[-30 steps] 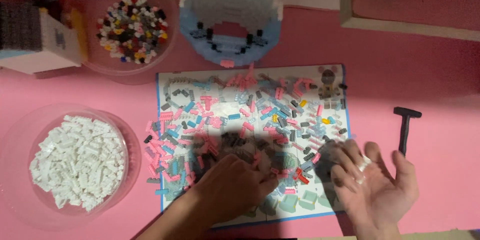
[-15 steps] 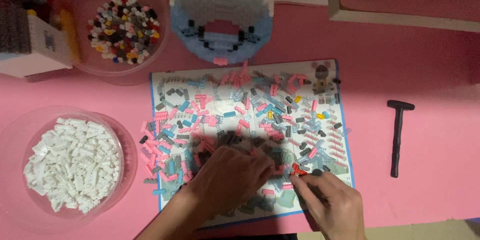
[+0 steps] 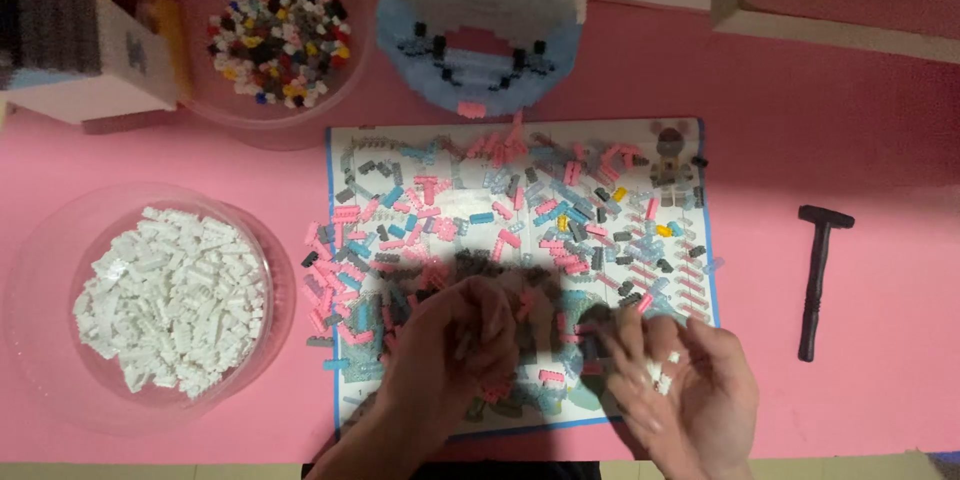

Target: Assembling a small character figure using tiny plastic building blocks.

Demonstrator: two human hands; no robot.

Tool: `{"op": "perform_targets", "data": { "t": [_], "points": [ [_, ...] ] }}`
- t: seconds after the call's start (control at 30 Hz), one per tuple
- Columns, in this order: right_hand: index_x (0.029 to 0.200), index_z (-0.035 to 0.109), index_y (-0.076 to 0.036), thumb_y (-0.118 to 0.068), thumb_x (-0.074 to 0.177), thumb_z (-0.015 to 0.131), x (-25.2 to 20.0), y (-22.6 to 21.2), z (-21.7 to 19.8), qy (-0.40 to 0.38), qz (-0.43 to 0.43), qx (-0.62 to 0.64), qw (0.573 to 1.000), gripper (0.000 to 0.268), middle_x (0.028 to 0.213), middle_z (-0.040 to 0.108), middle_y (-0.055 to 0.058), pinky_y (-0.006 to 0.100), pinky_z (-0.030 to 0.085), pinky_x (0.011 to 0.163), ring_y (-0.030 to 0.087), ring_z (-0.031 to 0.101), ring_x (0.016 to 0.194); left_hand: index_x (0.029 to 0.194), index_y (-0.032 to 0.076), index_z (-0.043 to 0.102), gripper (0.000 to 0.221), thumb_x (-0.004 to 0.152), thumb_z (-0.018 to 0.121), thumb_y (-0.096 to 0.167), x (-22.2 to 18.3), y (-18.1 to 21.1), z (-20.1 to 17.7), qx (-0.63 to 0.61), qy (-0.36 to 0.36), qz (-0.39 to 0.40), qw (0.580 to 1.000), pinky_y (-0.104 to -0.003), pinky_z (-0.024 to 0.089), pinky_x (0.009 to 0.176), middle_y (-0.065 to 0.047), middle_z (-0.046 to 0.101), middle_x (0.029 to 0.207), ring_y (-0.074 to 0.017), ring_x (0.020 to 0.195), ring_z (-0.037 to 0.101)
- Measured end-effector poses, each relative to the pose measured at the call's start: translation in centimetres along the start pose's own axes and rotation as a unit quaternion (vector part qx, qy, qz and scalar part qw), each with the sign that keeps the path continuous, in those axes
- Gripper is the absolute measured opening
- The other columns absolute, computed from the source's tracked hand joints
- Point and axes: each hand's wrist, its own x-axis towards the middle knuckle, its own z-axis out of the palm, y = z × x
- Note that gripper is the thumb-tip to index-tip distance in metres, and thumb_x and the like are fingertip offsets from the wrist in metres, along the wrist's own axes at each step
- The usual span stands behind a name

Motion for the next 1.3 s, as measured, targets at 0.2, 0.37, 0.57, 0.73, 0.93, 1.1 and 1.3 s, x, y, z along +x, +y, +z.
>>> {"op": "perform_targets", "data": {
  "t": [0.2,0.37,0.57,0.73,0.93,1.1,1.3],
  "points": [
    [0.062,0.077,0.003,-0.031,0.109,0.053,-1.2,-0.4,-2.7,-0.001,0.005,-0.47,0.883,0.063,0.044,0.048,0.005,0.035,0.034,0.033,0.017,0.038,0.035,0.075,0.001,0.056,0.02,0.087,0.046,0.014,-2.7,-0.3,-2.1,-0.03,0.016,-0.006,0.999,-0.033,0.024,0.051,-0.004,0.038,0.061,-0.014,0.052,0.026],
    [0.06,0.068,0.004,-0.023,0.11,0.055,-2.3,-0.6,-4.4,0.089,0.02,-0.513,0.854,0.058,0.052,0.062,0.014,0.035,0.038,0.041,0.019,0.048,0.043,0.083,0.0,0.079,0.018,0.086,0.067,0.014,-4.1,-1.2,-1.8,0.305,0.133,0.039,0.942,-0.029,0.035,0.046,-0.006,0.062,0.06,-0.0129,0.05,0.045],
    [0.089,0.088,-0.006,-0.02,0.083,0.079,-1.8,0.2,-1.3,-0.048,-0.105,-0.737,0.666,0.018,0.066,0.083,0.005,0.03,0.055,0.053,0.014,0.067,0.055,0.116,0.012,0.069,0.026,0.102,0.061,0.032,-2.7,-2.1,-0.5,0.834,-0.099,0.145,0.523,-0.048,0.052,0.049,-0.009,0.079,0.091,-0.036,0.063,0.073],
    [0.107,0.088,-0.016,-0.028,0.082,0.085,-1.7,1.0,0.1,-0.141,-0.163,-0.842,0.495,0.029,0.058,0.067,-0.002,0.027,0.056,0.049,0.007,0.066,0.05,0.103,0.011,0.069,0.022,0.101,0.066,0.032,-3.9,-0.1,0.3,0.814,-0.079,0.141,0.559,-0.049,0.053,0.049,-0.01,0.078,0.079,-0.0381,0.056,0.072],
    [0.091,0.088,-0.01,-0.016,0.081,0.085,-0.4,1.3,1.6,-0.169,-0.197,-0.851,0.457,0.013,0.071,0.082,0.0,0.025,0.054,0.044,0.008,0.062,0.044,0.089,0.005,0.086,0.008,0.088,0.08,0.011,-4.1,-0.5,-0.3,0.583,0.05,0.151,0.797,-0.027,0.032,0.04,0.003,0.064,0.052,-0.007,0.044,0.043],
    [0.105,0.081,0.002,-0.004,0.082,0.077,0.3,2.1,3.8,-0.11,-0.274,-0.803,0.518,0.024,0.059,0.069,0.002,0.023,0.043,0.043,0.009,0.051,0.045,0.109,0.009,0.083,0.022,0.097,0.07,0.022,-3.1,-0.2,1.8,0.58,0.037,0.171,0.795,-0.03,0.046,0.045,-0.002,0.073,0.065,-0.0114,0.05,0.056],
    [0.109,0.08,0.005,0.004,0.084,0.084,2.7,2.9,6.6,-0.034,-0.412,-0.793,0.448,0.025,0.055,0.057,0.001,0.025,0.03,0.044,0.01,0.038,0.046,0.098,-0.003,0.086,0.024,0.101,0.067,0.012,-0.8,1.0,2.3,0.282,0.2,0.019,0.938,-0.029,0.031,0.048,-0.003,0.054,0.061,-0.0121,0.052,0.04]
  ]
}}
